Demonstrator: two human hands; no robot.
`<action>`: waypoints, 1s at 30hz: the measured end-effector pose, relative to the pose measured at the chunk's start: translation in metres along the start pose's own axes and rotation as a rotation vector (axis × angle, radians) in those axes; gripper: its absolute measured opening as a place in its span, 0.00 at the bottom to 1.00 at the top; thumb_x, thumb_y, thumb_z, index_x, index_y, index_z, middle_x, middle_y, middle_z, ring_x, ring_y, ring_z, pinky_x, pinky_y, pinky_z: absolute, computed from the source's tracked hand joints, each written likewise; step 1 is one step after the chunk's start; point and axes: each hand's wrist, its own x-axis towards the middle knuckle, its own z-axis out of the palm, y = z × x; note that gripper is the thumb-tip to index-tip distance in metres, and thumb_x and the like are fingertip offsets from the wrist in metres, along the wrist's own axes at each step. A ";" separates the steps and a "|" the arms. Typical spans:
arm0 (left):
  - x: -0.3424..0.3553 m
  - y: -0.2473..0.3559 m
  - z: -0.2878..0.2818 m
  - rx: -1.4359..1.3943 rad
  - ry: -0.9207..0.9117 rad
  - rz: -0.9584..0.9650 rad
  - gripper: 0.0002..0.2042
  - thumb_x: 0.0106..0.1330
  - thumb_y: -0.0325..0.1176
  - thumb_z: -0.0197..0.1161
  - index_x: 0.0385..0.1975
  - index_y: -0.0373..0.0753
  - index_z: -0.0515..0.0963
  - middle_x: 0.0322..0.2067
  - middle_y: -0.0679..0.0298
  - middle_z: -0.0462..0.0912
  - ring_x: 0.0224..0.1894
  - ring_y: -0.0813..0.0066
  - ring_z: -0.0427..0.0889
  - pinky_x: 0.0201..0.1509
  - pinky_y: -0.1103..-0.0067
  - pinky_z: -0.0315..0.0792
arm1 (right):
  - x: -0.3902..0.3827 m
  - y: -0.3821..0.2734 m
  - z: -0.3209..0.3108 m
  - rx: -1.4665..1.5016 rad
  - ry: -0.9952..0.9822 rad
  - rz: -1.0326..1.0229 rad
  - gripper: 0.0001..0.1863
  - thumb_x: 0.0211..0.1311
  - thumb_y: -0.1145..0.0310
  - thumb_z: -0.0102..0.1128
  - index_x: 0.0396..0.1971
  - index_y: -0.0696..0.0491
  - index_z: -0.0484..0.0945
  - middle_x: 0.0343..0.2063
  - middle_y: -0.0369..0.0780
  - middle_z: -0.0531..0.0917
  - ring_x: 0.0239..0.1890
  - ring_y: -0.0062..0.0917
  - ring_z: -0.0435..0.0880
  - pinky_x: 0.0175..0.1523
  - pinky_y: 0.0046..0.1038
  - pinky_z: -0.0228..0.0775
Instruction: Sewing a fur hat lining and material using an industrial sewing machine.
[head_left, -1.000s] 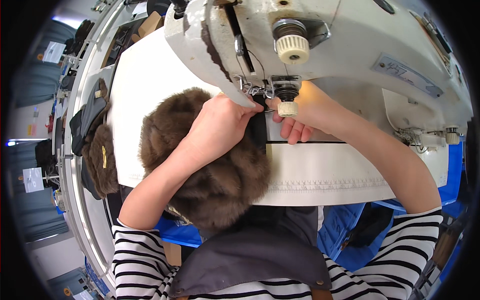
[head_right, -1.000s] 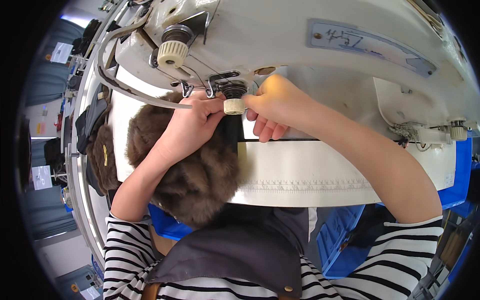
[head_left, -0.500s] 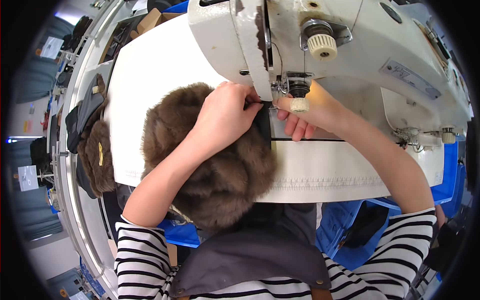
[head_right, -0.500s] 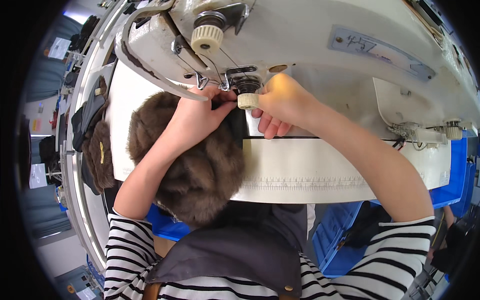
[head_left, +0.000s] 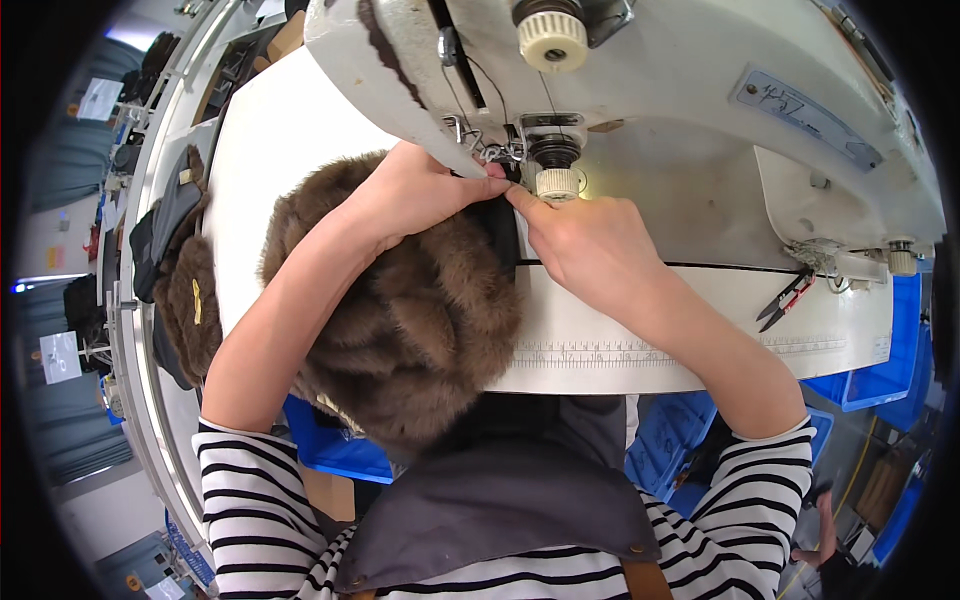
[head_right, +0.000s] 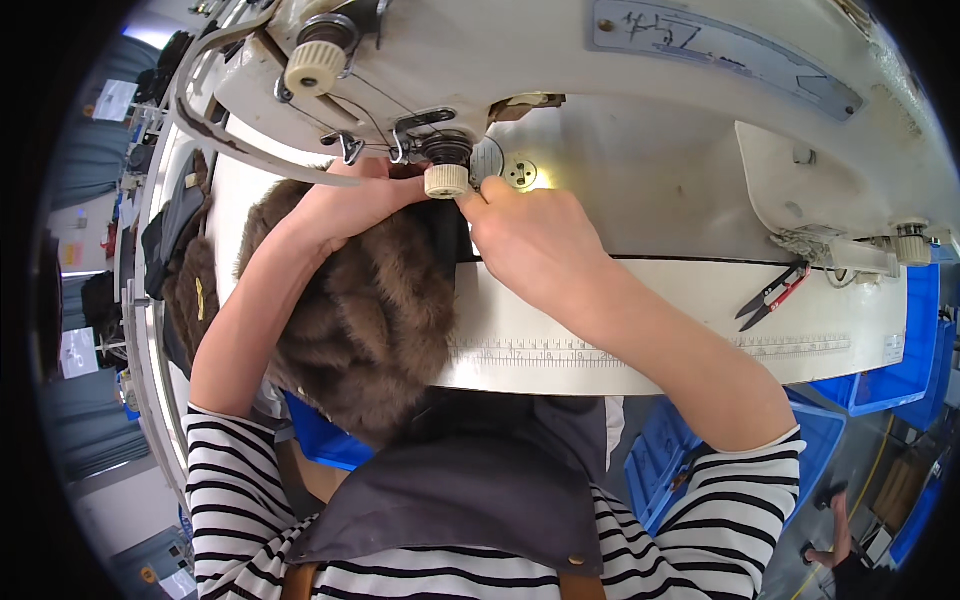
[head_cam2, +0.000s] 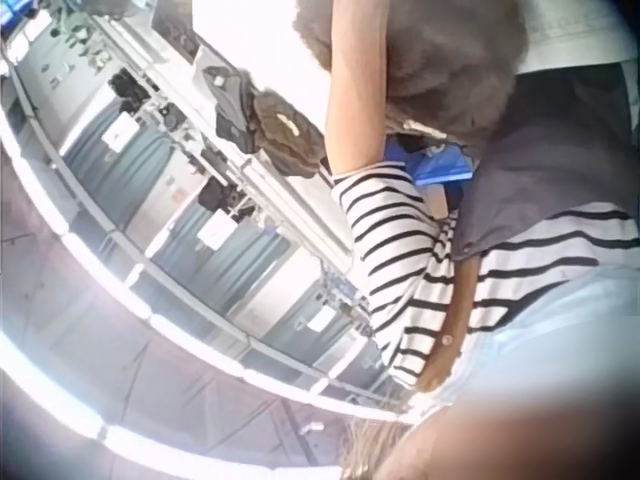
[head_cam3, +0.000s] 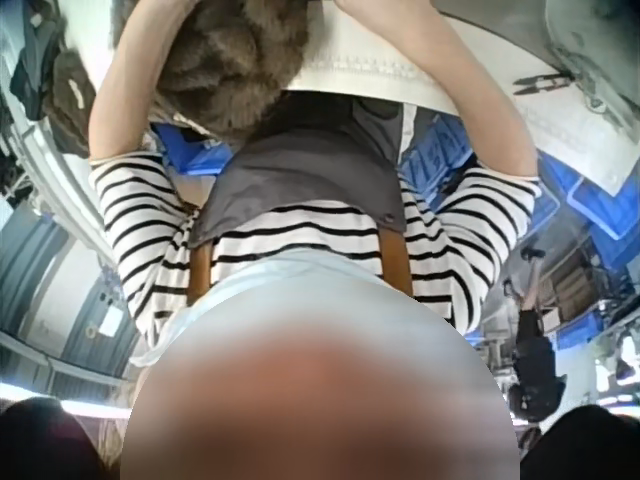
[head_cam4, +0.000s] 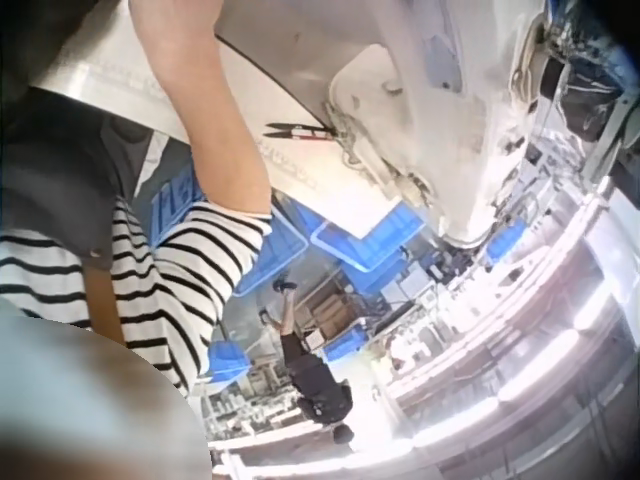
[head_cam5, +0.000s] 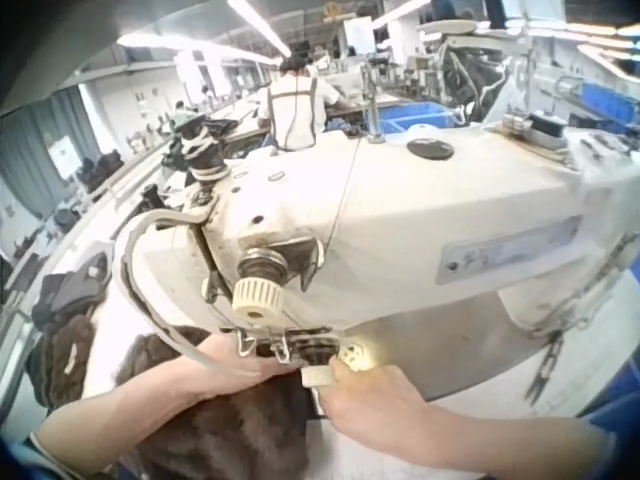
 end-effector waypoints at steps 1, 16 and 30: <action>-0.001 0.003 0.001 0.067 0.009 -0.056 0.08 0.58 0.22 0.68 0.37 0.31 0.79 0.34 0.65 0.83 0.39 0.77 0.80 0.47 0.79 0.75 | 0.000 0.000 -0.001 -0.017 -0.005 -0.021 0.17 0.60 0.69 0.56 0.50 0.49 0.79 0.16 0.38 0.78 0.19 0.32 0.80 0.22 0.35 0.69; 0.001 -0.044 0.005 0.280 0.152 0.313 0.09 0.63 0.30 0.65 0.37 0.30 0.83 0.26 0.57 0.86 0.30 0.79 0.83 0.36 0.79 0.76 | 0.003 -0.002 -0.011 0.063 -0.117 -0.040 0.17 0.55 0.73 0.55 0.46 0.58 0.77 0.25 0.39 0.83 0.28 0.32 0.86 0.31 0.33 0.77; -0.026 -0.023 0.018 0.808 0.233 0.366 0.16 0.56 0.35 0.71 0.41 0.35 0.83 0.34 0.54 0.85 0.40 0.66 0.84 0.48 0.73 0.75 | 0.001 0.007 -0.006 0.223 0.045 0.121 0.09 0.58 0.68 0.55 0.35 0.56 0.79 0.21 0.43 0.82 0.25 0.34 0.85 0.31 0.36 0.77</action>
